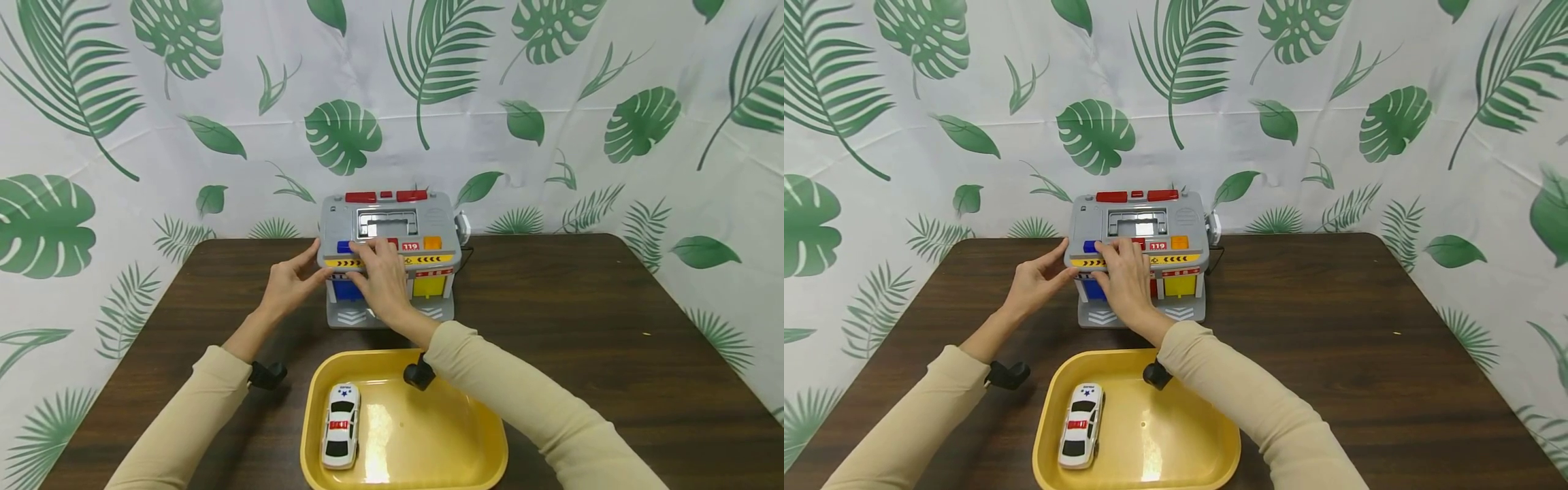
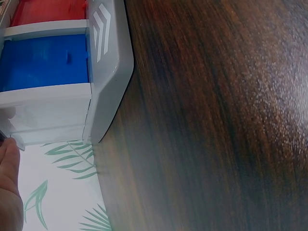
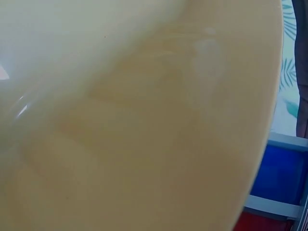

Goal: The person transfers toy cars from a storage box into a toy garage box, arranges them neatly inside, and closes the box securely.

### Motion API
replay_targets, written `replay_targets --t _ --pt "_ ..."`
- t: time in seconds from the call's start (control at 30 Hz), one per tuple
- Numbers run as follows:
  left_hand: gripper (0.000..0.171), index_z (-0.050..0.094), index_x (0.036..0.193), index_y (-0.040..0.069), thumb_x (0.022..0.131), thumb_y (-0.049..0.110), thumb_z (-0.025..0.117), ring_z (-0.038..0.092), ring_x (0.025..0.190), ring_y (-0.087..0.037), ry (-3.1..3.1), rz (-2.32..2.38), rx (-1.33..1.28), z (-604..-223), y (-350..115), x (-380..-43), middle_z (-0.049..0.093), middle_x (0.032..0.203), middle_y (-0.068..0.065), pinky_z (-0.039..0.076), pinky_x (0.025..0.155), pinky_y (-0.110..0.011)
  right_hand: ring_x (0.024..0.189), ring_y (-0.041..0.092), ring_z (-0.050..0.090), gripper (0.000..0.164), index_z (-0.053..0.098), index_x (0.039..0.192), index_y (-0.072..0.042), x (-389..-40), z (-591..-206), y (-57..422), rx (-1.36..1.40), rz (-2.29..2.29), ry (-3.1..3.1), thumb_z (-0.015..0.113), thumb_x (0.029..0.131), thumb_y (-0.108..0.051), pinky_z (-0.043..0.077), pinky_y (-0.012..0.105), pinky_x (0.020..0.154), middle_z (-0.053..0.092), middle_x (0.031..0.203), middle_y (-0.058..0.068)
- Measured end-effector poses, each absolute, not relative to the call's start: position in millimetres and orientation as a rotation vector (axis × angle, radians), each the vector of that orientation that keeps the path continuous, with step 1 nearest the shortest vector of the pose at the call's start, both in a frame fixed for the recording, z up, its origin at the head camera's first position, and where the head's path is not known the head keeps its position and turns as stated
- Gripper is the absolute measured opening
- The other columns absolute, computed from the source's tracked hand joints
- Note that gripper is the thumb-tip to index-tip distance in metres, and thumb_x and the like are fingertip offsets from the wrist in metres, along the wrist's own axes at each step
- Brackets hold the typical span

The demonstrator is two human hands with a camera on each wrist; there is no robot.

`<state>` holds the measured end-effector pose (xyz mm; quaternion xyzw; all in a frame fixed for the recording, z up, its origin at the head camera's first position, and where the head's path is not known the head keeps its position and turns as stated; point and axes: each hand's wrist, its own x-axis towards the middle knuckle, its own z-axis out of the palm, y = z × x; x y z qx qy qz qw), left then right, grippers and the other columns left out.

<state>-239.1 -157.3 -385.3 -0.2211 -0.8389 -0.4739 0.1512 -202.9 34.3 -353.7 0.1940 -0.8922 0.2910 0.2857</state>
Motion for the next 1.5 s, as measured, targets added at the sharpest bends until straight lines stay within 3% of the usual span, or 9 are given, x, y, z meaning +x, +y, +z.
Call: replay_targets --t 0.8,1.17,1.5 --pt "0.063 0.041 0.140 0.005 0.087 0.023 0.068 0.056 0.116 -0.029 -2.437 -1.373 -0.627 -386 -158 -237 0.052 0.133 -0.017 0.051 0.088 -0.035 0.089 0.019 0.043 0.043 0.063 0.124 -0.012 -200 -352 34 0.493 0.834 -2.434 0.072 0.084 -0.022 0.033 0.029 0.070 0.052 0.098 0.004" --pt "0.064 0.040 0.141 0.007 0.087 0.025 0.068 0.055 0.117 -0.030 -2.449 -1.378 -0.607 -385 -158 -236 0.051 0.135 -0.016 0.051 0.088 -0.036 0.097 0.022 0.047 0.039 0.063 0.123 -0.008 -197 -346 37 0.499 0.970 -2.462 0.070 0.086 -0.015 0.042 0.033 0.082 0.055 0.105 0.008" --pt "0.065 0.040 0.142 0.008 0.086 0.026 0.068 0.055 0.118 -0.029 -2.456 -1.384 -0.595 -385 -157 -237 0.052 0.135 -0.015 0.051 0.089 -0.036 0.100 0.025 0.048 0.041 0.060 0.125 -0.004 -175 -334 52 0.548 1.225 -2.420 0.069 0.085 -0.009 0.048 0.039 0.085 0.055 0.110 0.014"
